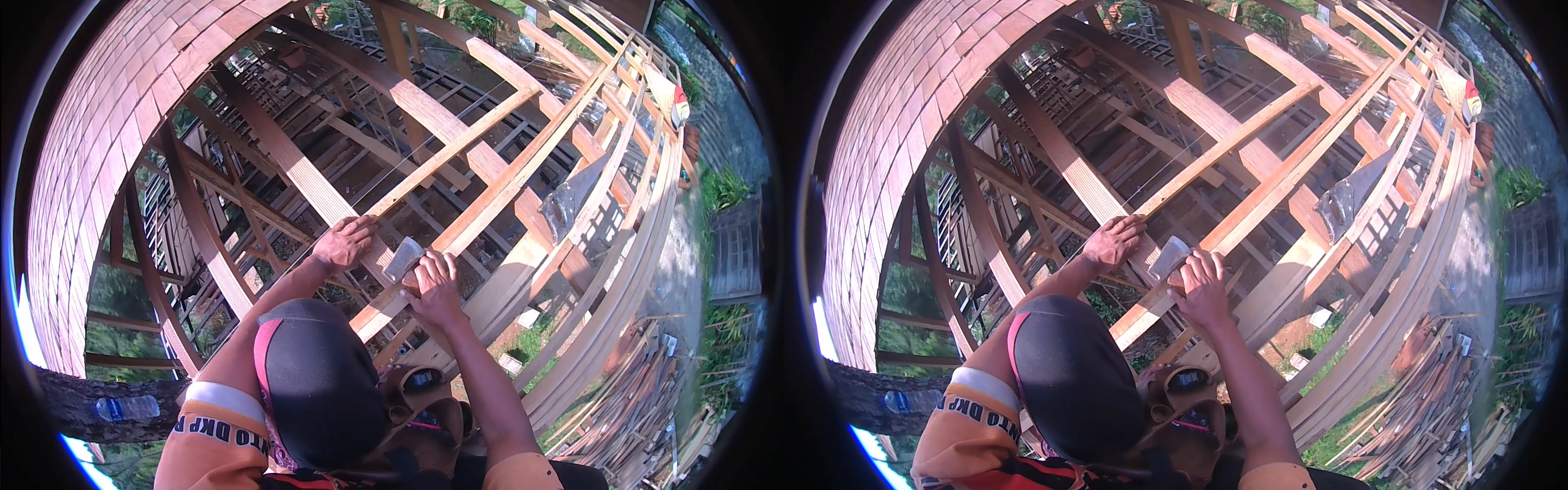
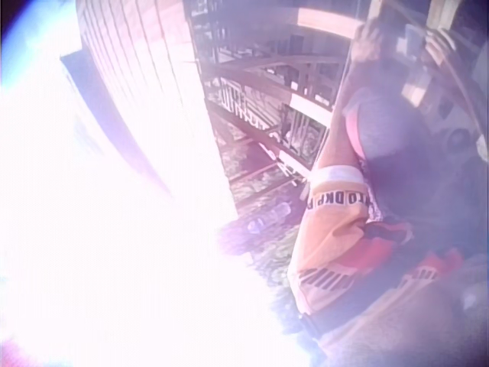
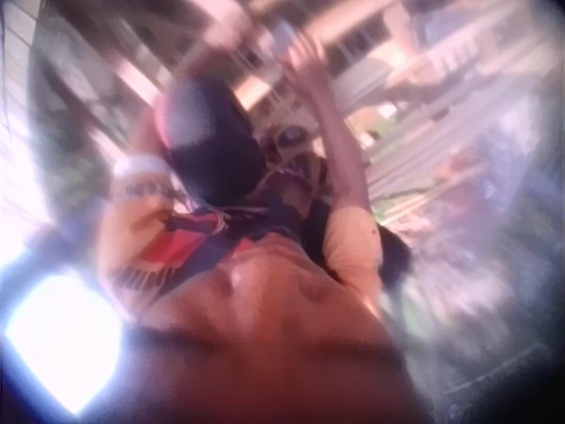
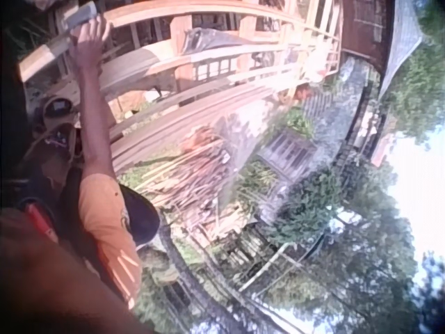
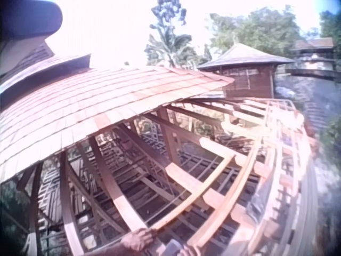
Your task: The person uses a hatchet to shave and shape the edges of wooden roof rafters while perched on the structure, occasionally checking their work by hand.
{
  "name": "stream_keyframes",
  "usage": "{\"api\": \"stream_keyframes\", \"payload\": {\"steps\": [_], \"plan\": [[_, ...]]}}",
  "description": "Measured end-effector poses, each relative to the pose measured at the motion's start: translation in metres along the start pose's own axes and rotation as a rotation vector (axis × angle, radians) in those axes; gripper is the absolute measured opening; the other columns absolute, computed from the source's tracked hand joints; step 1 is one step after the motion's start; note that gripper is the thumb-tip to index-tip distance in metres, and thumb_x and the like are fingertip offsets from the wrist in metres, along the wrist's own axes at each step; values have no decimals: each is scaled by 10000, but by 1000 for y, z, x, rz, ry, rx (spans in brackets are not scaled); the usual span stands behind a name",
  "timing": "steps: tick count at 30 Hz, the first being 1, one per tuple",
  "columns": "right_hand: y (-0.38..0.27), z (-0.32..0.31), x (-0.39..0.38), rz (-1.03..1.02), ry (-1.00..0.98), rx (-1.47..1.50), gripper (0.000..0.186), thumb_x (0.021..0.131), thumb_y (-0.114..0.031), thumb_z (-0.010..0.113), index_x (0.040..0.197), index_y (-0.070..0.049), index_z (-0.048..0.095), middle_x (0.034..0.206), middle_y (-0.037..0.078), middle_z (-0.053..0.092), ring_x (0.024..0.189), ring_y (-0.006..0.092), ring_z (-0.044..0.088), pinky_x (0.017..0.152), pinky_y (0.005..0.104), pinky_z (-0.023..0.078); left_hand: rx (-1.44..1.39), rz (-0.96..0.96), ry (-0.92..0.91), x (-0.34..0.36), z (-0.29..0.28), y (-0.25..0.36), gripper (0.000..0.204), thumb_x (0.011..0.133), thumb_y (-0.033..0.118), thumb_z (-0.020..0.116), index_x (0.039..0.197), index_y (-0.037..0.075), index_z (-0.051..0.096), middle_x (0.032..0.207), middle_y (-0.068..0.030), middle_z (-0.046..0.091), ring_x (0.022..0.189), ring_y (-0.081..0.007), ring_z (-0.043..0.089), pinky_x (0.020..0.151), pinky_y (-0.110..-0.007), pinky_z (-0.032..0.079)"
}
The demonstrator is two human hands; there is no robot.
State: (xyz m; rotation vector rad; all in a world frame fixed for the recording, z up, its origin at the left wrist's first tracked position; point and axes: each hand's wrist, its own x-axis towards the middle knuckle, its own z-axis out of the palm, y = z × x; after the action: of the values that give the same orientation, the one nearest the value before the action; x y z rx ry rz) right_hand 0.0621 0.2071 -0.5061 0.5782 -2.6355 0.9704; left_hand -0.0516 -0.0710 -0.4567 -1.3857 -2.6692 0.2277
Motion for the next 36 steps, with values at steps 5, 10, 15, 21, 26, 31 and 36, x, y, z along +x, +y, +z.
{"api": "stream_keyframes", "payload": {"steps": [5,10,15,21,26,31,36], "plan": [[6,4,-2,16,-52,-14,522,847,-432,782,1127,-34,595,1366,179,566,1494,359,400,1263,611,186,5,10,27,2,2,-1,351,970,234,604,1279,79,662,1471,-51,602,1503,-240,421,1215,-440,372],[1,2,-2,15,-20,-18,497,832,-380,808,1128,-38,603,1333,159,586,1473,335,430,1261,604,211,-17,7,-6,0,8,-3,357,972,238,597,1286,80,656,1480,-58,584,1522,-240,393,1218,-444,360],[2,2,-1,29,-38,-20,504,839,-398,804,1131,-40,602,1344,160,581,1476,333,427,1260,607,203,-24,16,-1,0,9,-4,359,969,234,587,1287,84,659,1484,-52,575,1539,-240,368,1229,-445,340],[2,5,-2,21,-36,-26,507,841,-406,800,1125,-39,597,1354,158,578,1475,331,426,1259,607,203,-13,17,-15,-5,11,-7,357,956,209,583,1281,87,665,1467,-50,585,1548,-241,359,1248,-441,318],[5,5,-3,12,-37,-47,513,841,-419,794,1123,-36,603,1352,159,579,1484,332,419,1263,603,203,-18,13,4,-1,9,-2,342,969,205,569,1274,86,668,1464,-50,589,1536,-237,376,1248,-443,320],[5,5,-3,14,-80,-26,537,857,-440,783,1140,-24,596,1385,189,560,1505,371,393,1261,619,194,-18,11,-11,-2,7,-4,349,977,213,562,1283,80,666,1457,-63,594,1529,-235,386,1229,-439,338],[1,3,-2,27,-33,-21,495,853,-413,787,1131,-44,610,1352,156,580,1485,325,424,1268,597,202,-1,13,-14,-3,8,-4,362,974,228,572,1289,76,664,1464,-60,593,1524,-239,392,1221,-442,349]]}}
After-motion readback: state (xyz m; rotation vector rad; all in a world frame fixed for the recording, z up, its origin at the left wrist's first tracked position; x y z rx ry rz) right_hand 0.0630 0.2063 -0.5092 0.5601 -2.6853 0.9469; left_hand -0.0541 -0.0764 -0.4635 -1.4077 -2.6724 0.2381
